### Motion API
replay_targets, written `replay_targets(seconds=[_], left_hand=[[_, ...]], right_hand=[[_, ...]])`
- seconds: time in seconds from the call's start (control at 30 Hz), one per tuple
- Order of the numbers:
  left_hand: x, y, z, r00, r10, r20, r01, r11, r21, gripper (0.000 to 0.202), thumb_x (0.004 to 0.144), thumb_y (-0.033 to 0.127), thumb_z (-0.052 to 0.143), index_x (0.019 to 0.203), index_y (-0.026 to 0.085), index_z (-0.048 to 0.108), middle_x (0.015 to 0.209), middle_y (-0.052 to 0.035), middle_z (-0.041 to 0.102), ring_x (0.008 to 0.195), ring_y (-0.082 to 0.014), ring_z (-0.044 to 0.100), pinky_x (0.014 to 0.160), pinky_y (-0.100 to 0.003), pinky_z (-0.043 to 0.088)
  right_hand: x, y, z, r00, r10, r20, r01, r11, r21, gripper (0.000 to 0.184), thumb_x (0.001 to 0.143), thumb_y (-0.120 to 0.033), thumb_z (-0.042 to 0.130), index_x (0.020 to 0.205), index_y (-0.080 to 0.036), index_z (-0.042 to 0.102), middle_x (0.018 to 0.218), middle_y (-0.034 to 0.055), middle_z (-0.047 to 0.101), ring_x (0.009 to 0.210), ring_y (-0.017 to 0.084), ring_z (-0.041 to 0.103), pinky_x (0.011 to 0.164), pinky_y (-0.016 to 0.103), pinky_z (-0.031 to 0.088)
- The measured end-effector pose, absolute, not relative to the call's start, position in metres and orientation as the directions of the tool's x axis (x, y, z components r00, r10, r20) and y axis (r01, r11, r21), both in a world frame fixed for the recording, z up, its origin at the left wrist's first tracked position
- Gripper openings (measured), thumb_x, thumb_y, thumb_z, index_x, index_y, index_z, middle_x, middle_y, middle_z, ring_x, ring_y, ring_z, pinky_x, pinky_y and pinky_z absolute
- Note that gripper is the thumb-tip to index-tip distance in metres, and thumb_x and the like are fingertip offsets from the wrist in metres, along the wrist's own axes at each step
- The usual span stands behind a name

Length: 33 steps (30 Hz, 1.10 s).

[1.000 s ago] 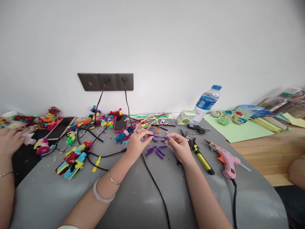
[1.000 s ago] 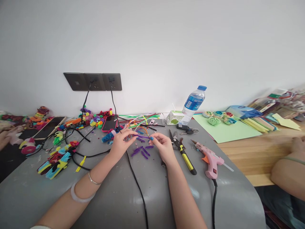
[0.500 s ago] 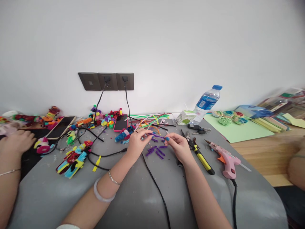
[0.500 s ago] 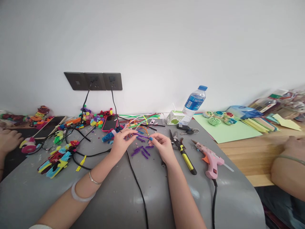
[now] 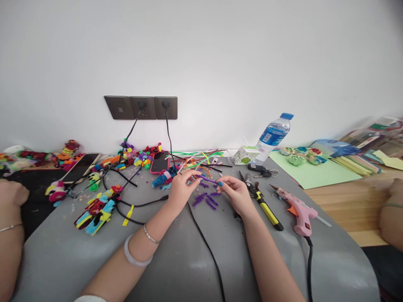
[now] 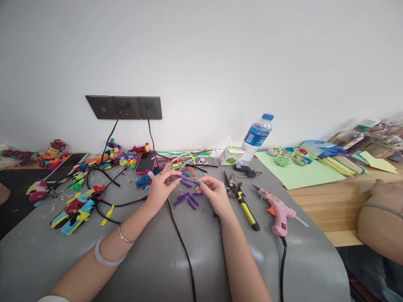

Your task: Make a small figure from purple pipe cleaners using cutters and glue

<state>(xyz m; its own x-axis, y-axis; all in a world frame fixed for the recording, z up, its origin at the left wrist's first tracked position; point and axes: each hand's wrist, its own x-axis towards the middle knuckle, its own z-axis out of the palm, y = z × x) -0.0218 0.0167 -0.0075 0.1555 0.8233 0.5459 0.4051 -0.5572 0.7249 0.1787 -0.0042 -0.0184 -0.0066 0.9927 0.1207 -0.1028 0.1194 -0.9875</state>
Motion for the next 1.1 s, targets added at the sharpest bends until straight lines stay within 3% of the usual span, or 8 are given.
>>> replay_targets(seconds=[0.73,1.1], left_hand=[[-0.0202,0.0177,-0.0091,0.171,0.846,0.505,0.396,-0.529,0.751,0.010,0.083,0.011,0.062,0.086,0.019,0.067,0.082,-0.0006,0.071,0.068,-0.0125,0.064,0.065,-0.024,0.050],[-0.0180,0.0174,-0.0067,0.165,0.936,0.312,0.197,-0.341,0.919,0.009,0.079,0.022,0.062,0.083,0.016,0.067,0.079,-0.0026,0.067,0.061,-0.0124,0.062,0.053,-0.022,0.048]], right_hand=[[0.1784,-0.0025,-0.0199,-0.005,0.991,0.133,-0.088,0.132,-0.987,0.032,0.071,-0.051,0.078,0.078,-0.021,0.070,0.064,0.0012,0.066,0.059,0.015,0.061,0.061,0.029,0.052],[0.1770,-0.0032,-0.0152,0.016,0.989,0.149,-0.070,0.150,-0.986,0.033,0.072,-0.052,0.077,0.081,-0.022,0.067,0.067,0.0010,0.066,0.062,0.015,0.061,0.065,0.030,0.054]])
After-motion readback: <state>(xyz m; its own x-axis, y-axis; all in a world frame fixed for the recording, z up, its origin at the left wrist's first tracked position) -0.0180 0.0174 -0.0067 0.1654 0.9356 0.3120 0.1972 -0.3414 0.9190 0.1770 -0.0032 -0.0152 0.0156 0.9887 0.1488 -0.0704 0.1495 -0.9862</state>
